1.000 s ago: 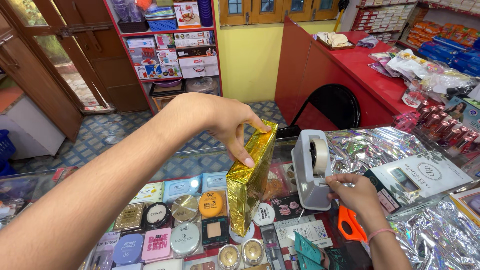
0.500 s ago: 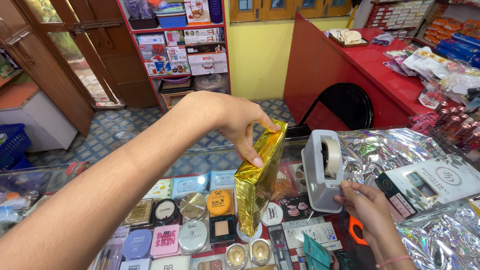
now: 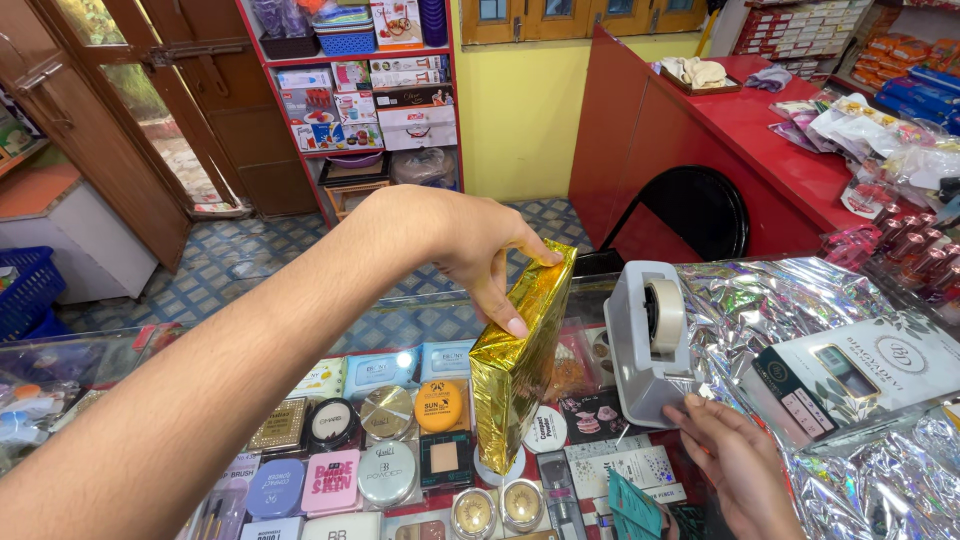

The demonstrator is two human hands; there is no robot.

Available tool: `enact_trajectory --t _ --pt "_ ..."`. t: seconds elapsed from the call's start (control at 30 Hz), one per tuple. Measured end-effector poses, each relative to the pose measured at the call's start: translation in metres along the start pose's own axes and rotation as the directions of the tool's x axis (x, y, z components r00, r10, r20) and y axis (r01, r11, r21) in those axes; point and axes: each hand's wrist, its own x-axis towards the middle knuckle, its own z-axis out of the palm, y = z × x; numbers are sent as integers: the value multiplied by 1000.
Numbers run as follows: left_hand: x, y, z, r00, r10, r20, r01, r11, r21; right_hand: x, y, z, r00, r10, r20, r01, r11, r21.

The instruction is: The person wraps a small box in gold foil paper and then prepares a second box with decorative silver foil at a retail counter.

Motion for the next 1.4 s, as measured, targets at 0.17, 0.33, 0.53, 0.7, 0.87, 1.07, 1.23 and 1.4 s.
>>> enact_trajectory --t 0.17,0.33,0.53,0.7,0.87,1.07,1.23,1.4 --pt "1 1 0 1000 -14 -4 14 1000 16 -1 7 8 997 -14 -70 15 1000 10" --pt "3 1 1 1000 -2 0 2 1000 -4 -1 8 10 999 4 -48 1 996 93" --pt "3 1 1 1000 -6 9 6 1000 -16 4 11 10 998 62 19 -65 971 230" --pt "2 3 0 1000 -11 18 12 1000 -17 7 21 8 999 44 0 -42 966 255" --pt "0 5 -3 1000 -20 15 20 1000 -12 13 33 12 999 -22 -36 31 956 290" --pt "-1 7 -3 999 -40 12 40 999 18 10 43 20 987 -94 -127 118 972 202" --pt "-1 9 -3 998 -51 29 51 999 2 9 40 16 982 -116 -148 128 989 72" --pt "-1 9 -3 999 -43 22 43 999 10 15 47 17 986 -115 -117 134 976 169"
